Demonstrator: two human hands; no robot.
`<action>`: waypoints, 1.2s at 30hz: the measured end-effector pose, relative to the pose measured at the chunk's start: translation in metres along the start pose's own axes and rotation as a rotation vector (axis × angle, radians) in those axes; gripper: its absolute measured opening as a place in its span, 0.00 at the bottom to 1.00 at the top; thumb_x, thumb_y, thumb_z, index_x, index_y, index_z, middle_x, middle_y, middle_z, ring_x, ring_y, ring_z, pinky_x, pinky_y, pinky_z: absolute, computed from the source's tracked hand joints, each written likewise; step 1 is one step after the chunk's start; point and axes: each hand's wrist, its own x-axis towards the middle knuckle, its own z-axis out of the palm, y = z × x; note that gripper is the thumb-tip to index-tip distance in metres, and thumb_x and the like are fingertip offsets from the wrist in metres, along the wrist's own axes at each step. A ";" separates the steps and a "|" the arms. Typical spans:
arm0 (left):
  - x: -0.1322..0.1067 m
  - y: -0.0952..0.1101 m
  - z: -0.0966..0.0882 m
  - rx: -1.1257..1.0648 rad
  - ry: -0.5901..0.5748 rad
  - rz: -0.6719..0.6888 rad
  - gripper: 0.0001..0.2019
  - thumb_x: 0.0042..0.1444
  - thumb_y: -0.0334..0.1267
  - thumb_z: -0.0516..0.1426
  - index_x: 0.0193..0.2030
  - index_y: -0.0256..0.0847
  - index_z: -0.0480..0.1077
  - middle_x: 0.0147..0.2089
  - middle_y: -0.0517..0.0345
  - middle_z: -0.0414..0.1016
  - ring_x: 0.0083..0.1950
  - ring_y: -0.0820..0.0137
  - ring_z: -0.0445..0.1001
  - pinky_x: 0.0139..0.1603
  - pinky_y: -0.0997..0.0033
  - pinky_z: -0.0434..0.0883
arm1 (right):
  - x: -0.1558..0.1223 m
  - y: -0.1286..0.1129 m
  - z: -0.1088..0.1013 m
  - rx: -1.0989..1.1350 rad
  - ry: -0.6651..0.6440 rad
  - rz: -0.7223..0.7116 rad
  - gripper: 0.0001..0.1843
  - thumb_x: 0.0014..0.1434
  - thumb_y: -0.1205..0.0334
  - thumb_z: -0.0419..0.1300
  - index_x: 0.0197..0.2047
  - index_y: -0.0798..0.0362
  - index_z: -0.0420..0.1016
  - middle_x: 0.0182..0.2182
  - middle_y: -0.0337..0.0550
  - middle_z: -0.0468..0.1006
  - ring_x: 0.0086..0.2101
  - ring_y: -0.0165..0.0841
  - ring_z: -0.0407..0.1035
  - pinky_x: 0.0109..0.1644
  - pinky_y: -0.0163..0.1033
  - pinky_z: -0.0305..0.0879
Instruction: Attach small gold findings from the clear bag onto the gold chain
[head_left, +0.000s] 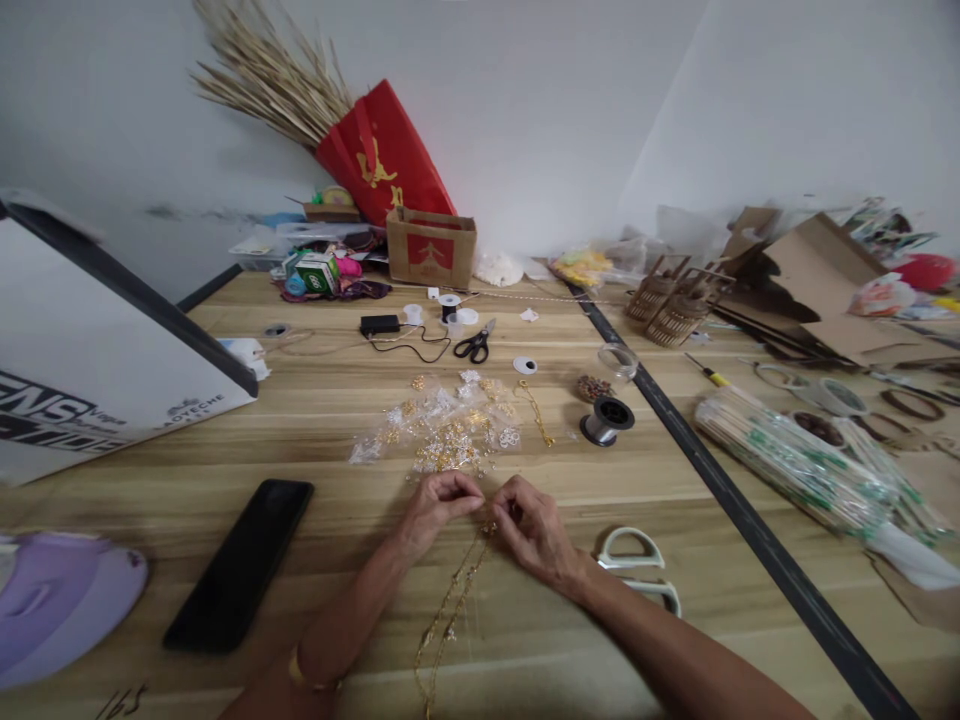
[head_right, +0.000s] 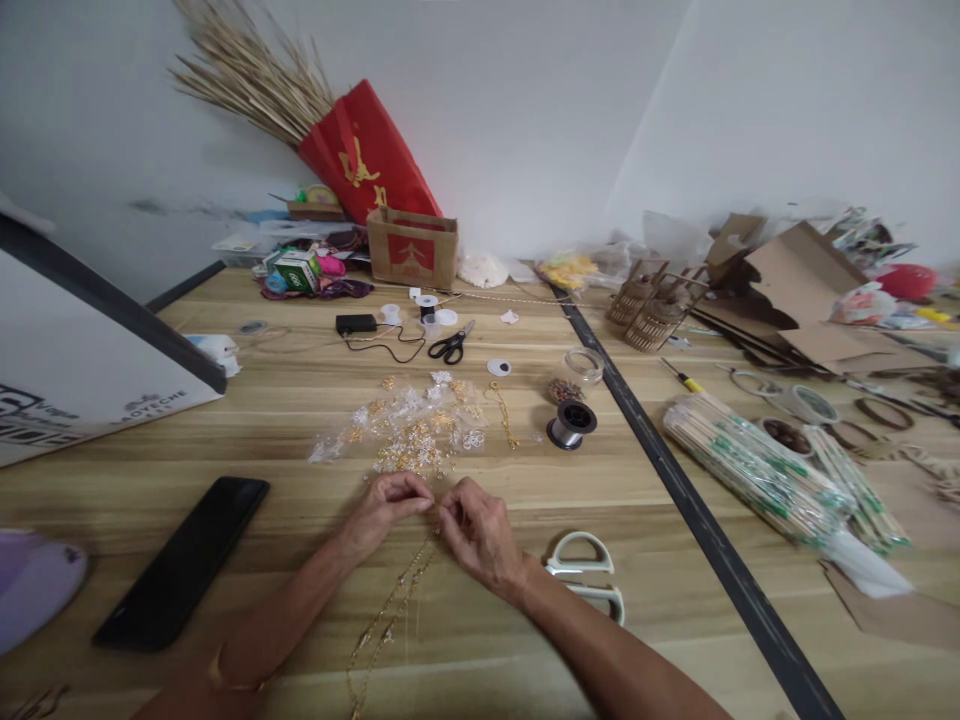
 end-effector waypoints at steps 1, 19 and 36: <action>0.000 0.000 0.000 0.001 -0.001 0.000 0.04 0.40 0.32 0.64 0.24 0.36 0.74 0.24 0.61 0.73 0.27 0.75 0.68 0.32 0.76 0.65 | 0.000 0.000 0.000 0.001 0.000 0.002 0.05 0.61 0.66 0.52 0.32 0.53 0.64 0.25 0.37 0.65 0.24 0.27 0.61 0.27 0.32 0.57; 0.002 -0.006 -0.001 -0.054 0.045 -0.031 0.04 0.38 0.32 0.65 0.25 0.37 0.76 0.25 0.59 0.75 0.28 0.73 0.70 0.34 0.74 0.66 | 0.001 -0.001 -0.001 -0.002 0.002 -0.006 0.04 0.60 0.68 0.52 0.32 0.53 0.63 0.25 0.38 0.66 0.24 0.27 0.61 0.26 0.32 0.57; 0.002 -0.008 -0.002 -0.043 0.038 -0.032 0.05 0.38 0.33 0.65 0.26 0.37 0.76 0.26 0.59 0.76 0.29 0.71 0.71 0.35 0.72 0.67 | 0.000 0.004 0.000 0.005 0.004 -0.014 0.04 0.60 0.68 0.52 0.33 0.53 0.64 0.25 0.38 0.65 0.24 0.27 0.60 0.26 0.31 0.57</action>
